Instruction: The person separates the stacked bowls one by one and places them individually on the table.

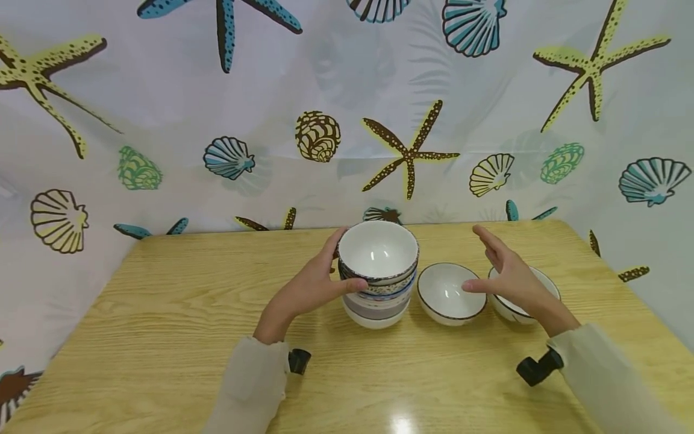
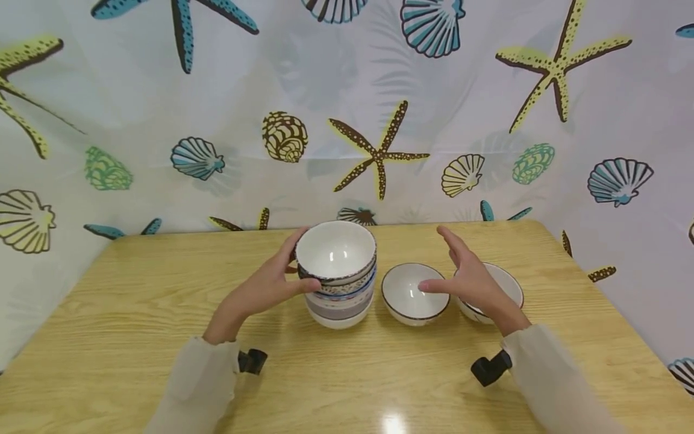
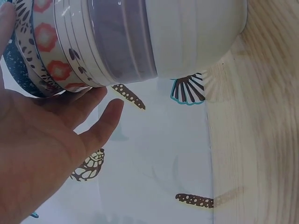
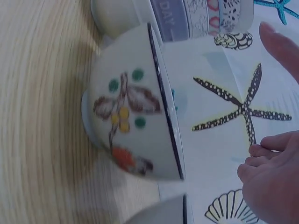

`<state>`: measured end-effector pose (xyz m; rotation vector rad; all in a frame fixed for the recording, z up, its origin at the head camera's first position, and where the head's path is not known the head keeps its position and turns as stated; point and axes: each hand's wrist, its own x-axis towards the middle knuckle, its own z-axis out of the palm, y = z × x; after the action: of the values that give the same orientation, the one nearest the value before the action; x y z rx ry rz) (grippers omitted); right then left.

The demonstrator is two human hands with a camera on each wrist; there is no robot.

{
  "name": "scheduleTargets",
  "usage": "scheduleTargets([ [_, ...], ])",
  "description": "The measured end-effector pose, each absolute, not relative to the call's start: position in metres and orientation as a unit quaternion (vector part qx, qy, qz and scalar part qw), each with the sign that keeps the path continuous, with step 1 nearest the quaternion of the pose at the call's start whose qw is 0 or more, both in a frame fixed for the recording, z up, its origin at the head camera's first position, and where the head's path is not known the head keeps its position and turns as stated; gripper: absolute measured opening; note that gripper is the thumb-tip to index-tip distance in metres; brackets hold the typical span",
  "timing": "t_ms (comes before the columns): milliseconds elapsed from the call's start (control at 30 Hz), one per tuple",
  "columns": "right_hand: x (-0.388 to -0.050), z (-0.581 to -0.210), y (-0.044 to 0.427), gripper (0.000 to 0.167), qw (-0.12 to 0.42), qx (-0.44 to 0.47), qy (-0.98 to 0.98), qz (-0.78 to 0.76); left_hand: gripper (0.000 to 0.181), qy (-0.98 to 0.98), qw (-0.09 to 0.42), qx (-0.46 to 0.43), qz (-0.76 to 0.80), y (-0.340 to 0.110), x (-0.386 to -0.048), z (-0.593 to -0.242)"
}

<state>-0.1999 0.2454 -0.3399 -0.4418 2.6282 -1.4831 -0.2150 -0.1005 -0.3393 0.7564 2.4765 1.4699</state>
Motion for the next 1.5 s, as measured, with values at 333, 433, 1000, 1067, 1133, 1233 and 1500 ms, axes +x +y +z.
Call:
scheduleTargets([
  [333,-0.207,-0.334,0.216,0.100,0.052,-0.193,0.835,-0.513,0.107,0.834,0.089,0.244,0.487,-0.100,-0.214,-0.336],
  [433,-0.209,-0.332,0.210,0.101,0.055,-0.203,0.828,-0.520,0.106,0.837,0.088,0.241,0.483,-0.101,-0.215,-0.336],
  [1000,-0.217,-0.326,0.162,0.119,0.072,-0.280,0.778,-0.558,0.105,0.838,0.074,0.255,0.478,-0.103,-0.215,-0.337],
  [1067,-0.218,-0.326,0.158,0.121,0.071,-0.284,0.776,-0.558,0.105,0.838,0.074,0.258,0.476,-0.102,-0.215,-0.336],
  [1133,-0.219,-0.326,0.155,0.122,0.069,-0.290,0.774,-0.559,0.105,0.836,0.075,0.259,0.478,-0.102,-0.215,-0.336],
  [1233,-0.221,-0.326,0.151,0.126,0.066,-0.297,0.767,-0.564,0.105,0.835,0.071,0.260,0.479,-0.102,-0.215,-0.336],
  [1500,-0.221,-0.325,0.143,0.129,0.069,-0.281,0.778,-0.558,0.105,0.833,0.065,0.267,0.480,-0.104,-0.217,-0.339],
])
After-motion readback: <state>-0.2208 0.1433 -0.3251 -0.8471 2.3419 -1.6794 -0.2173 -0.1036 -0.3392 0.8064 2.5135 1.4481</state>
